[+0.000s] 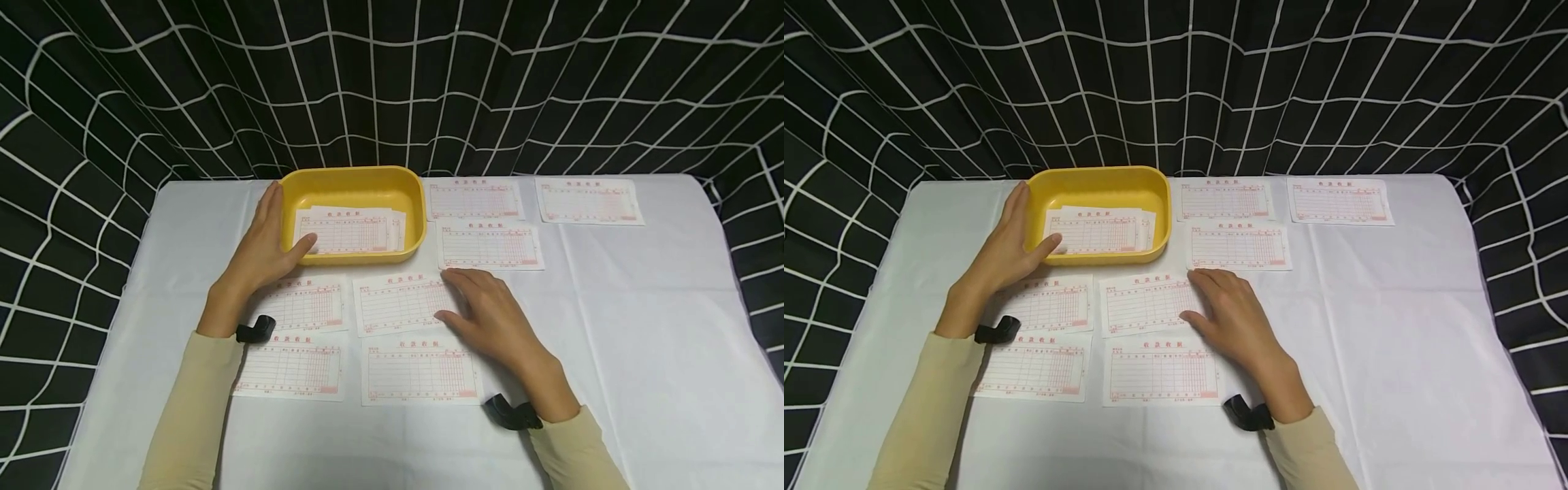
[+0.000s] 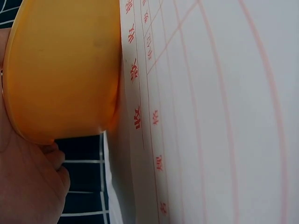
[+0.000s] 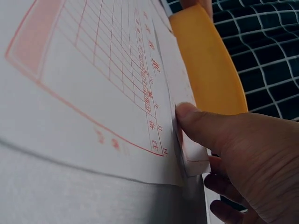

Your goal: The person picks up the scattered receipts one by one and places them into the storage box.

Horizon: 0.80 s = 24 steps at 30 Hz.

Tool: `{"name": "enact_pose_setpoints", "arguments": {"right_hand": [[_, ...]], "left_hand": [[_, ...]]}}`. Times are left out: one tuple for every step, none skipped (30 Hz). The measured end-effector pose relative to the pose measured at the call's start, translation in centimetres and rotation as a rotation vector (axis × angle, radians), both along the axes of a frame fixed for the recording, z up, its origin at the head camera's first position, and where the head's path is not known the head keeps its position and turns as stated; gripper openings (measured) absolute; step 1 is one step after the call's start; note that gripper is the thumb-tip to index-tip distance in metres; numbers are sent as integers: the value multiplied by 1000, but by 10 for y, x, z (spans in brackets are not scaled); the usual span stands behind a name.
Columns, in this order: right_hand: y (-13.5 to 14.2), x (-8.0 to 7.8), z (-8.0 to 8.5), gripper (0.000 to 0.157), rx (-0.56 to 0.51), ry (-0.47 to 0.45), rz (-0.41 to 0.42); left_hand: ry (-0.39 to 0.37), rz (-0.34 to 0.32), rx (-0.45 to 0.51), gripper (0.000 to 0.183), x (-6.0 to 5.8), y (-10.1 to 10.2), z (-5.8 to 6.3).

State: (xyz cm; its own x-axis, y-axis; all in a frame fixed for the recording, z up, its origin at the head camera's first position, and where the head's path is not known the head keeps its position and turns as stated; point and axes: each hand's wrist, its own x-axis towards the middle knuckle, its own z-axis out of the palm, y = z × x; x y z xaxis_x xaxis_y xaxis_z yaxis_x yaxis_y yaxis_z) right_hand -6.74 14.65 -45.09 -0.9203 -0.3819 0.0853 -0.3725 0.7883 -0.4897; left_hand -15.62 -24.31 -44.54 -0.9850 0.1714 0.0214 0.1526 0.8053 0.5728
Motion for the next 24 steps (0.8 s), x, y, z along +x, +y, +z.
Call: {"name": "enact_pose_setpoints", "arguments": {"right_hand": [[-1, 0, 0, 65, -7, 2, -2], [-1, 0, 0, 64, -18, 3, -4], [-2, 0, -1, 62, -29, 3, -7], [-2, 0, -1, 61, -42, -2, -12], [-3, 0, -1, 61, -56, -10, -18], [-4, 0, -2, 60, -69, -20, -24], [-5, 0, -2, 59, -77, -30, -29], [-5, 0, -2, 59, -83, -40, -35], [-5, 0, -2, 58, -86, -47, -41], [-6, 1, -2, 58, -89, -56, -46], [-6, 1, -2, 58, -91, -63, -51], [-6, 1, -2, 58, -90, -69, -54], [-6, 2, -1, 57, -90, -73, -56], [-6, 3, 0, 57, -92, -78, -59], [-6, 3, 0, 57, -93, -81, -61], [-6, 3, 0, 57, -94, -82, -62], [-7, 3, 0, 56, -96, -82, -64], [-7, 3, 0, 56, -99, -80, -65], [-7, 3, 1, 55, -104, -75, -67], [-8, 2, 1, 55, -111, -70, -68], [-9, 2, 1, 55, -120, -67, -72], [-9, 2, 1, 55, -131, -66, -78], [-10, 2, 1, 54, -140, -68, -89], [-11, 2, 1, 53, -145, -72, -102]], "left_hand": [[2, 1, -1, 105, 0, 0, 0], [5, 0, -1, 105, 1, -1, 0], [6, 0, 0, 105, 1, -1, 0], [7, -2, 0, 105, 1, -1, 0], [7, -2, 1, 105, 1, -1, -1], [5, -2, 1, 105, 2, -2, -1], [4, -3, 1, 105, 2, -2, -1], [5, -5, 3, 106, 2, -2, -1], [6, -6, 7, 106, 2, -2, -1], [7, -6, 9, 106, 2, -2, -1], [7, -6, 11, 106, 2, -2, -2], [6, -6, 13, 106, 2, -1, -2], [5, -6, 14, 107, 2, -1, -2], [2, -5, 15, 107, 2, -1, -3], [-2, -3, 15, 107, 2, 0, -3], [-6, -2, 12, 107, 2, 0, -3], [-10, -1, 9, 107, 3, 0, -3], [-8, -1, 7, 107, 3, 0, -3], [-5, 1, 6, 107, 2, 0, -3], [-1, 1, 5, 106, 2, 0, -3], [2, 2, 4, 106, 2, 0, -2], [6, 2, 5, 106, 1, 0, -2], [8, 0, 6, 106, 1, 0, -2], [9, -3, 7, 106, 0, 0, -2]]}}
